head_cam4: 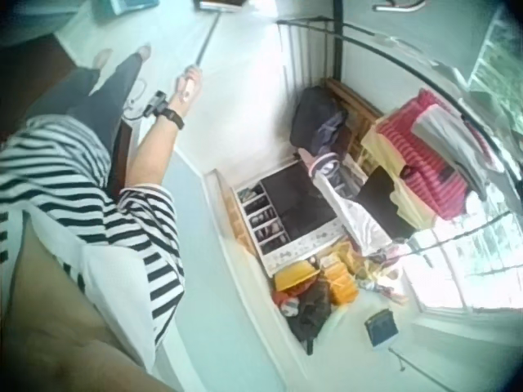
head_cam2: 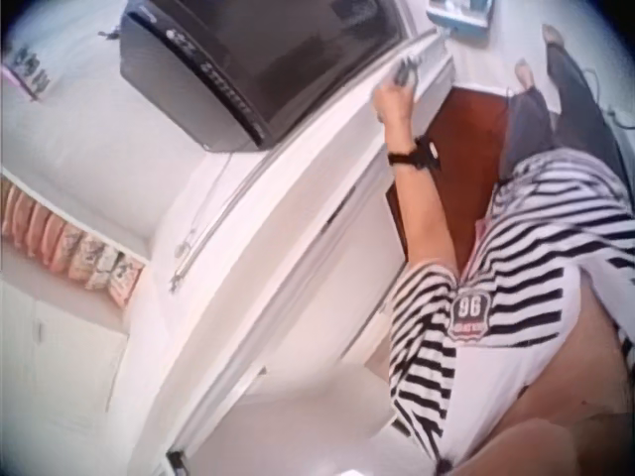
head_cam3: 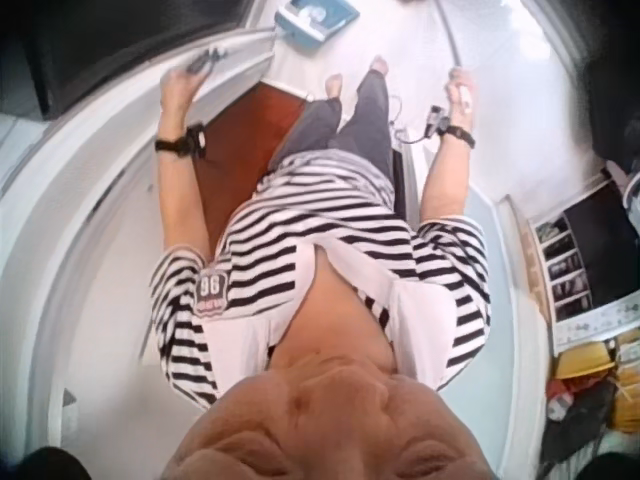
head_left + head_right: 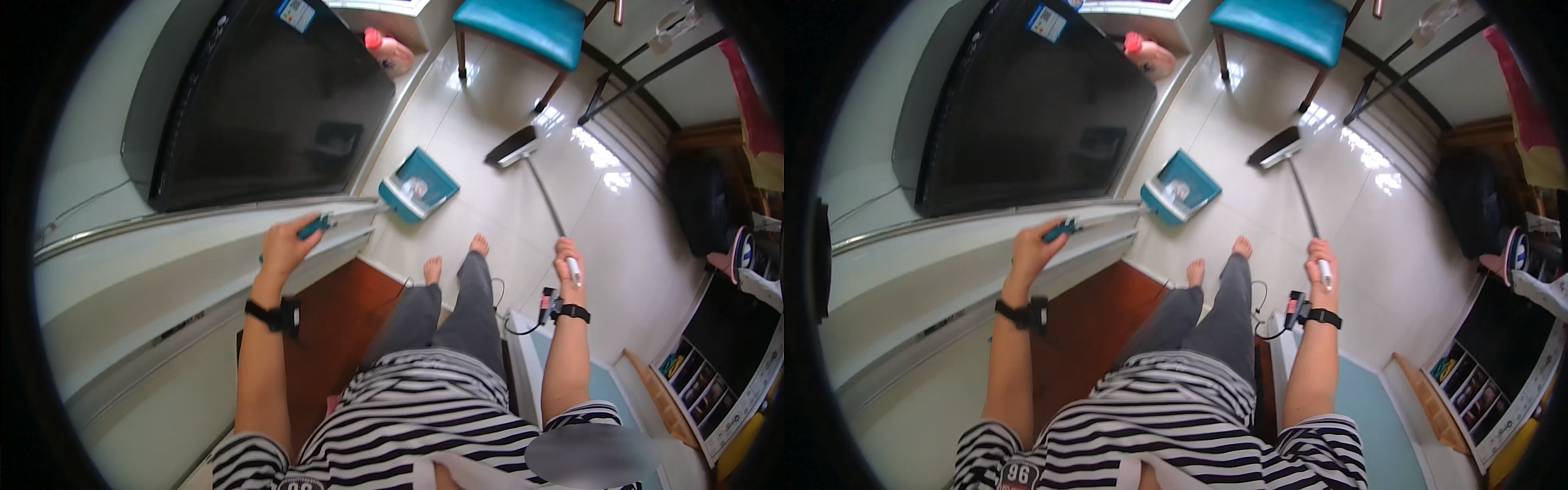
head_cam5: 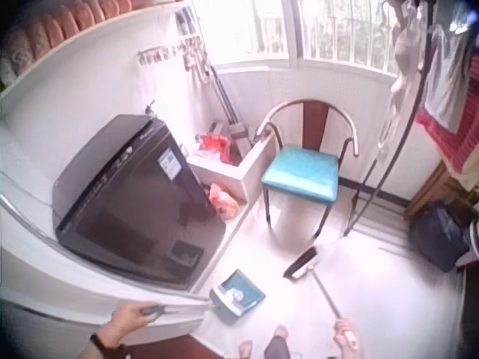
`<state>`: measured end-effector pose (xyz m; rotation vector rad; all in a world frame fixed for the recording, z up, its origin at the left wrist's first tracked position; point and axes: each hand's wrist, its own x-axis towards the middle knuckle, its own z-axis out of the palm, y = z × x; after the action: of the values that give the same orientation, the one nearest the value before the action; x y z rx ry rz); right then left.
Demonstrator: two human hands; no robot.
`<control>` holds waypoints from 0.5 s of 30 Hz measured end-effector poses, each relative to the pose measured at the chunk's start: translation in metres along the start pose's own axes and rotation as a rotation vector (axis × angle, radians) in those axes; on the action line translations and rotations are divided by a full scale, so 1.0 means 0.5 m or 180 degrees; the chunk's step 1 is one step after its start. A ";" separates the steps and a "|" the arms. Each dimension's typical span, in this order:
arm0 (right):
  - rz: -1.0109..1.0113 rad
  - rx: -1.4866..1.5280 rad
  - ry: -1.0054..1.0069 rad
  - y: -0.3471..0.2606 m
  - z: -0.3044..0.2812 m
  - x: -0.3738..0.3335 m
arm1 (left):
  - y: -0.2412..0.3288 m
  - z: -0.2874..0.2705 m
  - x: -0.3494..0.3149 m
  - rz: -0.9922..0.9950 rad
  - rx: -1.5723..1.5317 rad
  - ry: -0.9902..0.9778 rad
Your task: The person sweeps the tiled floor using a broom and dustpan, collecting debris into the dustpan. They then walk to a different room and place the broom and dustpan into a storage closet.
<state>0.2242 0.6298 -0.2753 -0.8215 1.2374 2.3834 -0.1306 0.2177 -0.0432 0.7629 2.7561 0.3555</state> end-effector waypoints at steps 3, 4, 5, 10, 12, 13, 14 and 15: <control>-0.0457 0.0049 -0.0179 -0.019 -0.033 -0.085 | 0.038 -0.022 0.031 0.0112 0.0061 -0.0316; -0.0602 -0.0061 -0.0188 -0.013 -0.049 -0.104 | 0.032 -0.020 0.037 0.0247 0.0029 -0.0275; -0.0745 -0.0170 -0.0175 -0.006 -0.066 -0.123 | 0.022 -0.018 0.042 0.0378 -0.0003 -0.0232; -0.0916 -0.1012 -0.0064 0.060 -0.125 -0.140 | 0.015 -0.018 0.078 0.0764 0.0109 -0.0272; -0.1046 -0.1130 0.0144 0.102 -0.137 -0.147 | 0.017 -0.023 0.090 0.0758 0.0180 -0.0415; -0.0944 -0.1140 0.0149 0.116 -0.146 -0.154 | 0.024 -0.023 0.099 0.0769 0.0210 -0.0491; -0.0845 -0.1148 0.0155 0.131 -0.157 -0.161 | 0.032 -0.029 0.106 0.0715 0.0249 -0.0616; -0.0749 -0.1164 0.0156 0.148 -0.169 -0.167 | 0.024 -0.027 0.110 0.0843 0.0254 -0.0517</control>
<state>0.2789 0.5161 -0.2145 -1.0719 0.6798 2.4347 -0.1747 0.2548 -0.0371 1.1292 2.5345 0.2233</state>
